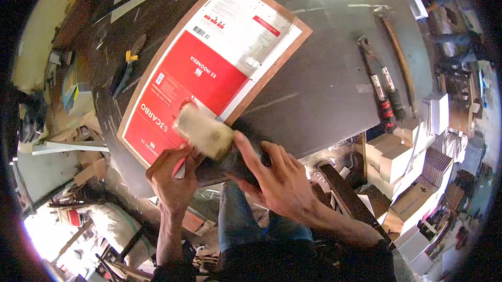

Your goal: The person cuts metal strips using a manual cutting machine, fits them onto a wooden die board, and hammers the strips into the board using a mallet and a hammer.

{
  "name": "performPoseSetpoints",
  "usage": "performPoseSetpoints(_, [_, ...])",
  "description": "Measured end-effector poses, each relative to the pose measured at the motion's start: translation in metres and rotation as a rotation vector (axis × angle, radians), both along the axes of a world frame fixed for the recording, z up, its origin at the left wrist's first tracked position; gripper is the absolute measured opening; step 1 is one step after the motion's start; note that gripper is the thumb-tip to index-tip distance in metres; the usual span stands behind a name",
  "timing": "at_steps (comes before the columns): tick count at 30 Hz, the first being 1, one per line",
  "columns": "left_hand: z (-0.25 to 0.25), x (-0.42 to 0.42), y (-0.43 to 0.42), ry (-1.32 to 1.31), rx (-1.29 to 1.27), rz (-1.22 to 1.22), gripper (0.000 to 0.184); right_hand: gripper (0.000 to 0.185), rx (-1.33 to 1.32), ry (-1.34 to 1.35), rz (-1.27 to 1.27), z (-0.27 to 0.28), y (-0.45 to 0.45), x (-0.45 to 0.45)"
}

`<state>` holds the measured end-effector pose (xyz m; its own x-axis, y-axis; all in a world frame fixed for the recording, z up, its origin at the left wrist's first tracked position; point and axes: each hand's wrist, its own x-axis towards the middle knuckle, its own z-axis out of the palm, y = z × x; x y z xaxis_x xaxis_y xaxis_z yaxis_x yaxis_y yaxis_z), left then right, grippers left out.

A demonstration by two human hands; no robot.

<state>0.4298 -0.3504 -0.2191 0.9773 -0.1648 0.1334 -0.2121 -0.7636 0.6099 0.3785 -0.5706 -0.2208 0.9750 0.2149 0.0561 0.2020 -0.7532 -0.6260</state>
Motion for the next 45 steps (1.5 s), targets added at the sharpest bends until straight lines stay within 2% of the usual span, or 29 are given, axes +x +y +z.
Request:
performPoseSetpoints(4, [-0.001,-0.001,-0.001,0.028,-0.008,0.034,0.020,0.083,0.090,0.121,-0.020,0.007,-0.003,0.003])
performPoseSetpoints(6, [-0.001,0.000,-0.003,-0.010,-0.011,0.019,0.022,0.081,0.123,-0.060,-0.016,0.001,-0.008,0.004])
performPoseSetpoints(7, [0.000,-0.001,-0.002,0.009,-0.008,0.027,0.023,0.081,0.120,-0.062,-0.019,0.001,-0.010,0.007])
performPoseSetpoints(9, [0.002,-0.001,-0.001,0.036,-0.009,0.024,0.023,0.080,0.044,0.112,-0.019,0.006,-0.012,0.009])
performPoseSetpoints(13, [-0.006,-0.010,0.019,0.033,-0.041,0.032,0.024,0.079,0.178,0.061,0.002,0.021,-0.024,0.000])
performPoseSetpoints(17, [0.005,-0.012,0.027,0.085,0.062,0.012,0.025,0.084,0.094,0.123,0.050,0.022,-0.038,-0.008])
performPoseSetpoints(19, [0.011,-0.008,0.020,0.078,0.078,-0.010,0.028,0.083,0.083,-0.015,0.007,0.012,-0.040,-0.006])
performPoseSetpoints(23, [0.022,0.010,-0.023,0.082,0.065,0.005,0.041,0.083,-0.015,0.088,-0.016,0.010,-0.048,0.000])
performPoseSetpoints(25, [0.012,0.020,-0.040,0.076,0.053,-0.032,0.042,0.079,0.195,0.166,-0.083,0.017,-0.053,-0.002])
performPoseSetpoints(26, [0.009,0.026,-0.051,0.073,0.042,-0.058,0.043,0.079,0.194,0.164,-0.083,0.018,-0.054,-0.005])
performPoseSetpoints(30, [0.002,0.062,-0.112,-0.027,-0.013,-0.184,0.032,0.086,0.267,0.030,-0.291,0.020,-0.074,-0.015])
performPoseSetpoints(32, [-0.009,0.073,-0.128,-0.052,-0.053,-0.209,0.030,0.085,0.322,0.079,-0.428,0.021,-0.092,-0.017])
performPoseSetpoints(33, [-0.012,0.075,-0.133,-0.076,-0.094,-0.242,0.029,0.085,0.453,0.122,-0.506,0.020,-0.100,-0.018])
performPoseSetpoints(39, [-0.006,0.073,-0.138,-0.082,-0.014,-0.219,0.026,0.080,0.487,0.160,-0.821,0.022,-0.122,-0.011])
performPoseSetpoints(42, [-0.007,0.075,-0.137,-0.062,-0.042,-0.212,0.026,0.079,0.512,0.170,-0.762,0.018,-0.126,-0.004])
performPoseSetpoints(45, [-0.005,0.075,-0.138,-0.042,-0.056,-0.203,0.026,0.082,0.398,0.201,-0.631,0.014,-0.129,0.002])
